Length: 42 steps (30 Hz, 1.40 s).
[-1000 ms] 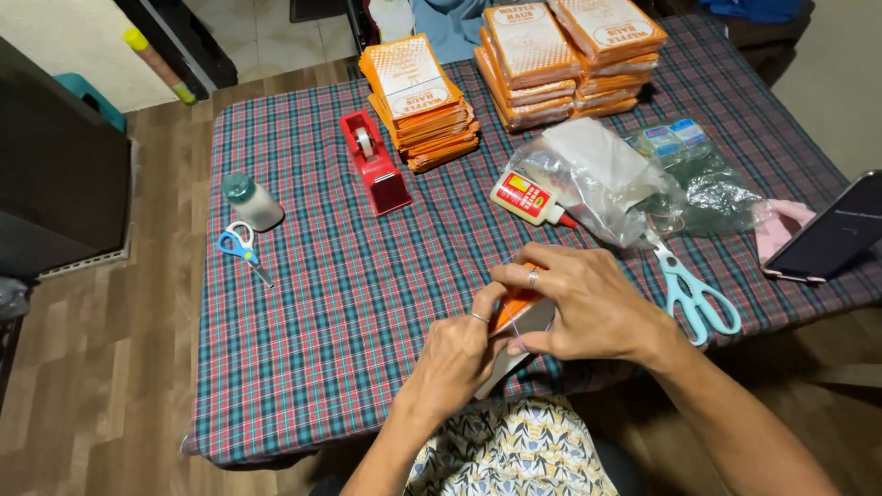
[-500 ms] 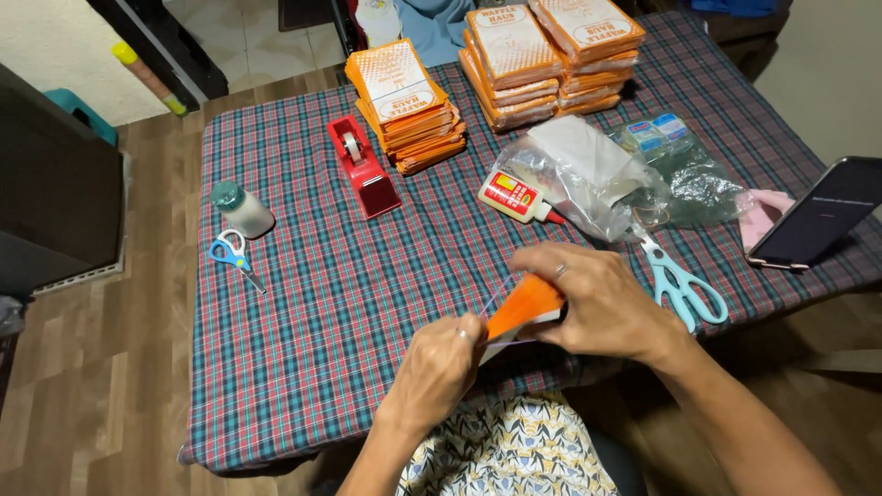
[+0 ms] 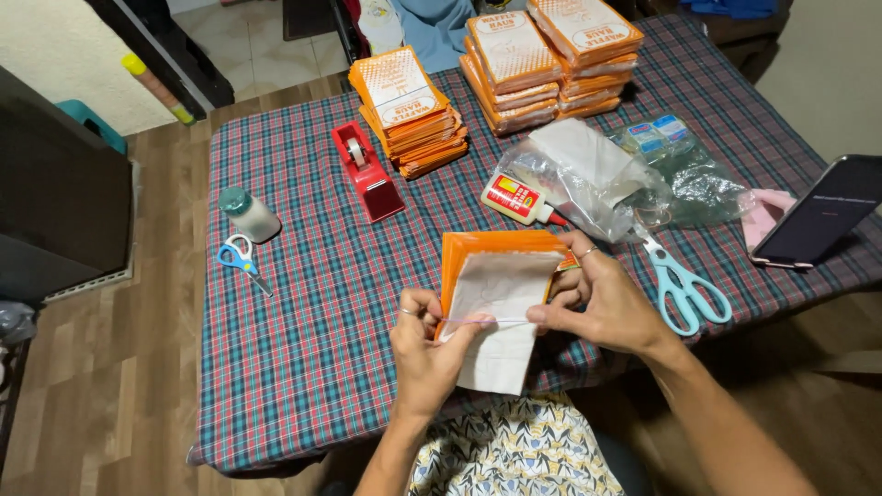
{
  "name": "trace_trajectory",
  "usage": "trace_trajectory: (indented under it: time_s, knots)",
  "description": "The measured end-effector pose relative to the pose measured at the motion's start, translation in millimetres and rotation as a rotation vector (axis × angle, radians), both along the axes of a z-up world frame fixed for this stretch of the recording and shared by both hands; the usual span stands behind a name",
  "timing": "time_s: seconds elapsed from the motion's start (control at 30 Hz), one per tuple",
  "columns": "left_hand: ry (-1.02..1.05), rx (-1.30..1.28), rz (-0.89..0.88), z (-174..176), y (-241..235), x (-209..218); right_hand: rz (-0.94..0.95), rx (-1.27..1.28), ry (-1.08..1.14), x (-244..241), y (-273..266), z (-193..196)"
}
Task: Applying glue to paper bags, stacking them, and packing them into plastic bags for final shipment.
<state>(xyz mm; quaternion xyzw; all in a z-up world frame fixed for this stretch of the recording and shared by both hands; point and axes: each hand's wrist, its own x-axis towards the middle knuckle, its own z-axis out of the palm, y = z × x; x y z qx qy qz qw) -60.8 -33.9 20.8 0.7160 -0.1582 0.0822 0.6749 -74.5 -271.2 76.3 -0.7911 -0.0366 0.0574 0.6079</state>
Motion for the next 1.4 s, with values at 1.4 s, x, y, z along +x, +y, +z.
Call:
trace_trajectory:
  time_s: [1.4]
  knots:
    - [0.698,-0.371,0.237,-43.6,44.8,96.5,-0.32,-0.665,-0.01,424.9,38.4,-58.1]
